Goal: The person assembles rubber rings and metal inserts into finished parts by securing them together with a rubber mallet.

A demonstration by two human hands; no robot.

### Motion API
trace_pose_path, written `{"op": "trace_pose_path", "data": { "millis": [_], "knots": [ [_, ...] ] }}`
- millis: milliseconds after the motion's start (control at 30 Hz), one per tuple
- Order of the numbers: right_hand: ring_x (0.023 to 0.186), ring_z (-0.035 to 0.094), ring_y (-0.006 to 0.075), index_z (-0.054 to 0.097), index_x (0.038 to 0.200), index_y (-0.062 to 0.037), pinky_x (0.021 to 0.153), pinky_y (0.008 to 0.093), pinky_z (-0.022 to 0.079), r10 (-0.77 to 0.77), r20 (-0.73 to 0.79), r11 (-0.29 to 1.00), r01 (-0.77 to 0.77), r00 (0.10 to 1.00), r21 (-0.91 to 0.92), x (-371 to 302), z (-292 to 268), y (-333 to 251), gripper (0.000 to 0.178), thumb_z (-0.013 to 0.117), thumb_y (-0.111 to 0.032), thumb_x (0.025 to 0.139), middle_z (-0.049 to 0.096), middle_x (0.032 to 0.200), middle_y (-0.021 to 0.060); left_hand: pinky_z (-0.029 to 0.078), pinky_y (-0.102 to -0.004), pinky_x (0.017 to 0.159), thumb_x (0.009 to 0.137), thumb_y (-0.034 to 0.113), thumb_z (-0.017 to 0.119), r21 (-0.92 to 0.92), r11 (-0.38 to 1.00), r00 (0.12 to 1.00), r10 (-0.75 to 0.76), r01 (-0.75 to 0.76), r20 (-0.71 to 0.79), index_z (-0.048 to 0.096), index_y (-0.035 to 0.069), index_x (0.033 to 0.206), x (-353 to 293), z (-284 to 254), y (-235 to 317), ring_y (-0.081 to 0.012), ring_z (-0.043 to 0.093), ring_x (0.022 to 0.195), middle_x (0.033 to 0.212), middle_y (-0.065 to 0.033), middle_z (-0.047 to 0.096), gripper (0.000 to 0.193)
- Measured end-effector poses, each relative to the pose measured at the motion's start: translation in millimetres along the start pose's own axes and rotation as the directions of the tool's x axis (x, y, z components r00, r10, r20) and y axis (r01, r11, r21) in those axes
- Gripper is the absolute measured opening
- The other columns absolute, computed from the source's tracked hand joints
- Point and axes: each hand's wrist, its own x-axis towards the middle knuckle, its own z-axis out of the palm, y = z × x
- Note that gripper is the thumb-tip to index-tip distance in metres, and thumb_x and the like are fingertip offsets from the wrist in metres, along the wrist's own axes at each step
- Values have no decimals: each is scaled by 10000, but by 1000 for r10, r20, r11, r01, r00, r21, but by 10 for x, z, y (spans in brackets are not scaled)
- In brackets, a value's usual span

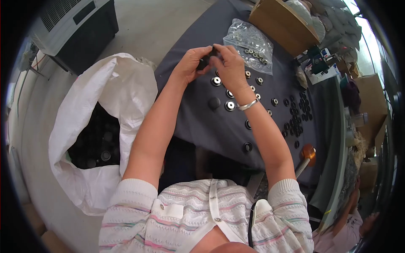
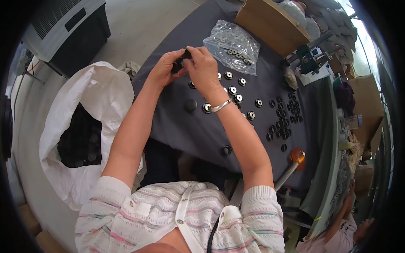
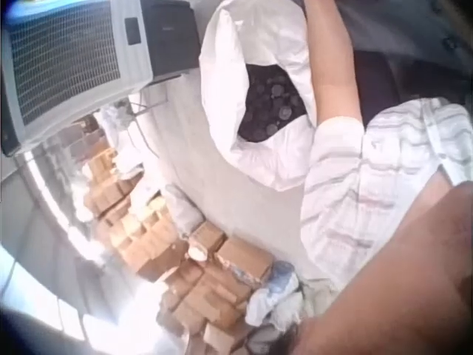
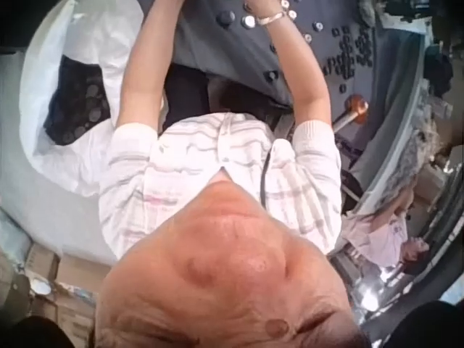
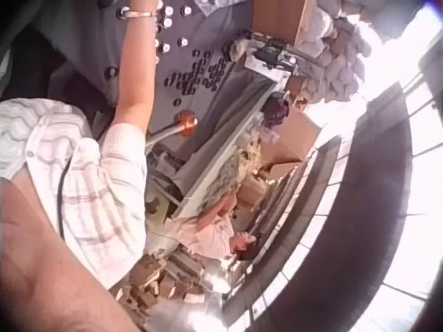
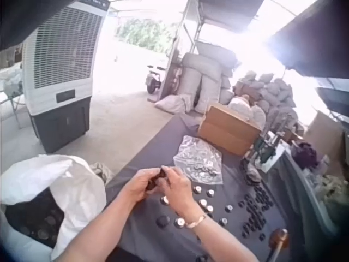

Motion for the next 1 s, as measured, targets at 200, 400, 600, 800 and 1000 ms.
{"op": "trace_pose_path", "data": {
  "millis": [200,400,600,800,1000],
  "knots": [
    [835,638,308,611,1108,5,737,378,518,-22,-23,1000,23,999,20,17,63,15,359,689,-90,771,622,966,135,336,-194,387,947,304,572,21,999,999,-29,29,-13,634,42,899,-11,-39,16,-102,531,529,731,-22,594,274],
    [828,631,316,607,1087,-19,754,395,509,110,294,994,-103,950,-41,-184,-212,67,343,681,-88,760,622,955,127,341,-234,412,944,267,563,-196,978,976,27,-71,-216,590,-20,1020,31,-137,37,-150,516,527,727,-71,571,298],
    [938,610,330,610,1069,-16,829,418,491,111,475,988,-43,873,-150,-355,-154,182,307,667,-56,770,612,969,147,367,-249,456,872,41,468,-196,976,949,30,-96,-314,513,-55,1083,31,-102,1,-187,542,626,869,-154,572,236],
    [937,612,336,639,1024,-11,822,419,498,81,523,981,25,848,-191,-310,-84,157,262,680,-70,772,611,963,144,373,-249,459,888,24,428,-122,987,952,67,-108,-298,503,-59,1096,21,-130,3,-192,546,633,897,-177,580,236],
    [890,611,345,646,1063,-4,788,409,490,103,539,967,42,836,-250,-286,-72,160,323,696,-55,748,616,956,146,371,-243,455,924,53,408,-73,992,956,81,-105,-283,513,-63,1107,27,-105,15,-192,552,639,897,-186,592,240]
  ]
}}
